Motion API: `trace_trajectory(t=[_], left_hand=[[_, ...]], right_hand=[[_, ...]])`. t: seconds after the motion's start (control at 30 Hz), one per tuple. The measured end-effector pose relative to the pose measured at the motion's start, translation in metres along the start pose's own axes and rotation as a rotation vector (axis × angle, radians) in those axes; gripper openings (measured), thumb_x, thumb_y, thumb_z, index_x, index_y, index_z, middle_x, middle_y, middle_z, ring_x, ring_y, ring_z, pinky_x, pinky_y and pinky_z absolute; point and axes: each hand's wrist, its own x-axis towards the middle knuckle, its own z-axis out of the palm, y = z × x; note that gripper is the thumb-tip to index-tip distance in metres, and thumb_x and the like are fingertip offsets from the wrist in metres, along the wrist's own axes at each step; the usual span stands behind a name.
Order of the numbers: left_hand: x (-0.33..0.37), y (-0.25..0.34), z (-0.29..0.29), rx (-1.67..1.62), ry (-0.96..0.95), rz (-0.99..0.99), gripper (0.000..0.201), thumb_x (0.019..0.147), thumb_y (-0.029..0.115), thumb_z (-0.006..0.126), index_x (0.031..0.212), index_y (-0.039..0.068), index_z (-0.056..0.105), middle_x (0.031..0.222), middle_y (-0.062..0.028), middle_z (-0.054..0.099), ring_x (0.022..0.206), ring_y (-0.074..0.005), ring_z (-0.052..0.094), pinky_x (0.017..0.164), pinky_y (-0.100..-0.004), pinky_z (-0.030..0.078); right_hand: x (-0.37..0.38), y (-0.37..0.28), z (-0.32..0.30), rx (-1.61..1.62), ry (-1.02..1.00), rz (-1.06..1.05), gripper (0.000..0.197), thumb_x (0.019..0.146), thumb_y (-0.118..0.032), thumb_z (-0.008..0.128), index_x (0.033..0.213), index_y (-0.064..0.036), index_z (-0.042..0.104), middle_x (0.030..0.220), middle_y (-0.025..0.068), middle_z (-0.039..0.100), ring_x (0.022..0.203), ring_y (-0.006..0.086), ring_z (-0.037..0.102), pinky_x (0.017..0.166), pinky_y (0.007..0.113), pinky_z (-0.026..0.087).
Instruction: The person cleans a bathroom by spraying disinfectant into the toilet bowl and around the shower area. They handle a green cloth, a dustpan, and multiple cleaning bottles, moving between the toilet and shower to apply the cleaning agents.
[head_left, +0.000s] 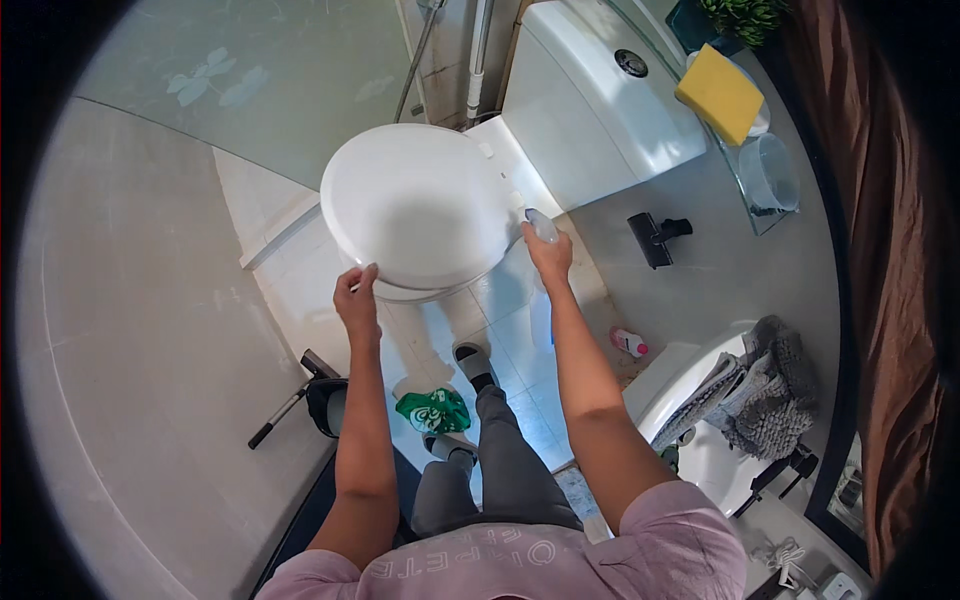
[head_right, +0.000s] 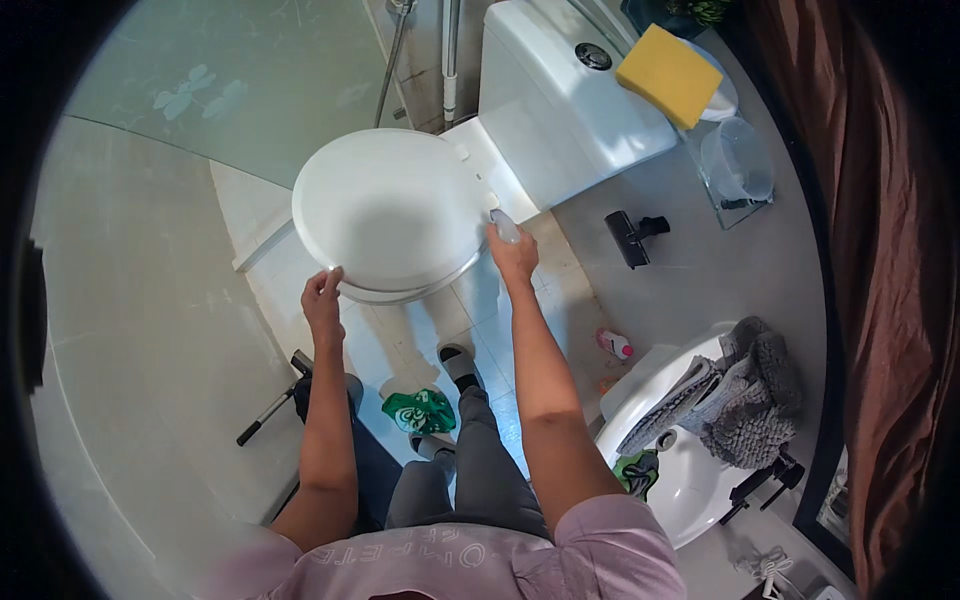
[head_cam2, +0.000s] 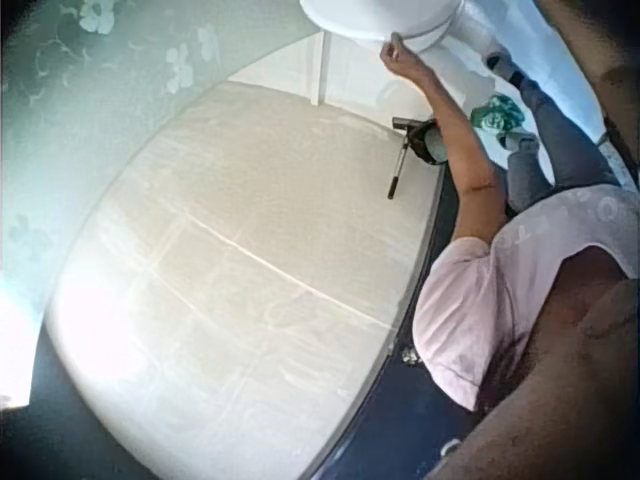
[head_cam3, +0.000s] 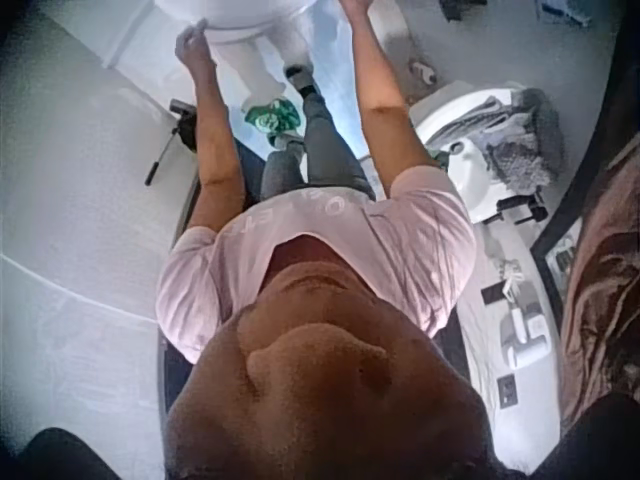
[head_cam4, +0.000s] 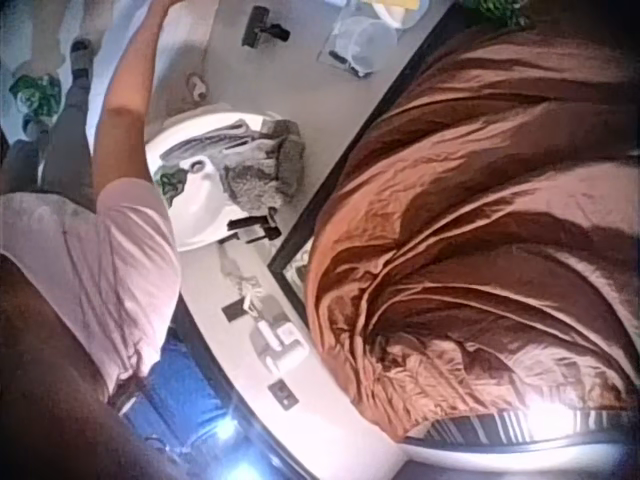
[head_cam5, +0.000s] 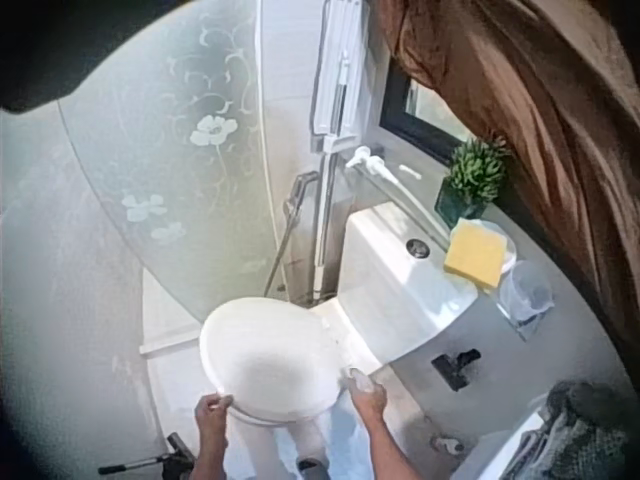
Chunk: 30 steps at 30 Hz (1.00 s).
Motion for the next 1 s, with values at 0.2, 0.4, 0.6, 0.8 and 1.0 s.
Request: trace_trajectory(t=[0.2, 0.4, 0.6, 0.8, 1.0], left_hand=[[0.031, -0.066, -0.03, 0.025, 0.102, -0.305, 0.032, 0.071, 0.018, 0.073, 0.089, -0.004, 0.057, 0.075, -0.003, 0.055, 0.059, -0.0084, 0.044, 0.052, -0.0218, 0.037], [0.067, -0.136, -0.045, 0.138, 0.091, -0.423, 0.038, 0.065, 0.021, 0.077, 0.086, -0.003, 0.057, 0.072, -0.0059, 0.056, 0.059, -0.011, 0.046, 0.054, -0.0248, 0.04], [0.094, -0.19, -0.049, 0.366, 0.145, -0.443, 0.042, 0.061, 0.027, 0.08, 0.081, -0.001, 0.056, 0.076, -0.0107, 0.058, 0.069, -0.0203, 0.054, 0.065, -0.0335, 0.045], [0.071, -0.175, -0.032, 0.543, 0.177, -0.282, 0.044, 0.068, 0.037, 0.073, 0.084, 0.0, 0.056, 0.08, -0.0133, 0.058, 0.075, -0.0257, 0.056, 0.069, -0.0377, 0.045], [0.001, -0.166, -0.066, 0.656, 0.11, 0.079, 0.035, 0.074, 0.031, 0.067, 0.083, 0.0, 0.055, 0.074, -0.0122, 0.054, 0.072, -0.026, 0.052, 0.068, -0.0367, 0.043]], right_hand=[[0.015, 0.008, 0.008, 0.042, 0.065, 0.046, 0.049, 0.062, -0.048, 0.066, 0.083, -0.0032, 0.067, 0.076, 0.0168, 0.064, 0.077, 0.0319, 0.061, 0.073, 0.039, 0.047], [0.025, 0.028, 0.003, 0.127, 0.087, 0.174, 0.05, 0.065, -0.049, 0.061, 0.081, -0.0018, 0.066, 0.075, 0.0165, 0.064, 0.077, 0.0322, 0.061, 0.073, 0.041, 0.047], [0.02, 0.053, 0.005, -0.182, 0.292, 0.159, 0.05, 0.065, -0.05, 0.06, 0.086, -0.0044, 0.065, 0.078, 0.0171, 0.064, 0.078, 0.0346, 0.061, 0.072, 0.042, 0.046], [0.025, 0.046, 0.015, -0.115, 0.218, -0.025, 0.041, 0.068, -0.043, 0.062, 0.084, -0.0064, 0.065, 0.081, 0.0179, 0.063, 0.08, 0.0351, 0.06, 0.072, 0.044, 0.046], [0.046, -0.009, 0.037, -0.058, 0.17, -0.201, 0.04, 0.068, -0.044, 0.063, 0.083, -0.0072, 0.065, 0.079, 0.0175, 0.063, 0.077, 0.0355, 0.06, 0.071, 0.042, 0.046]])
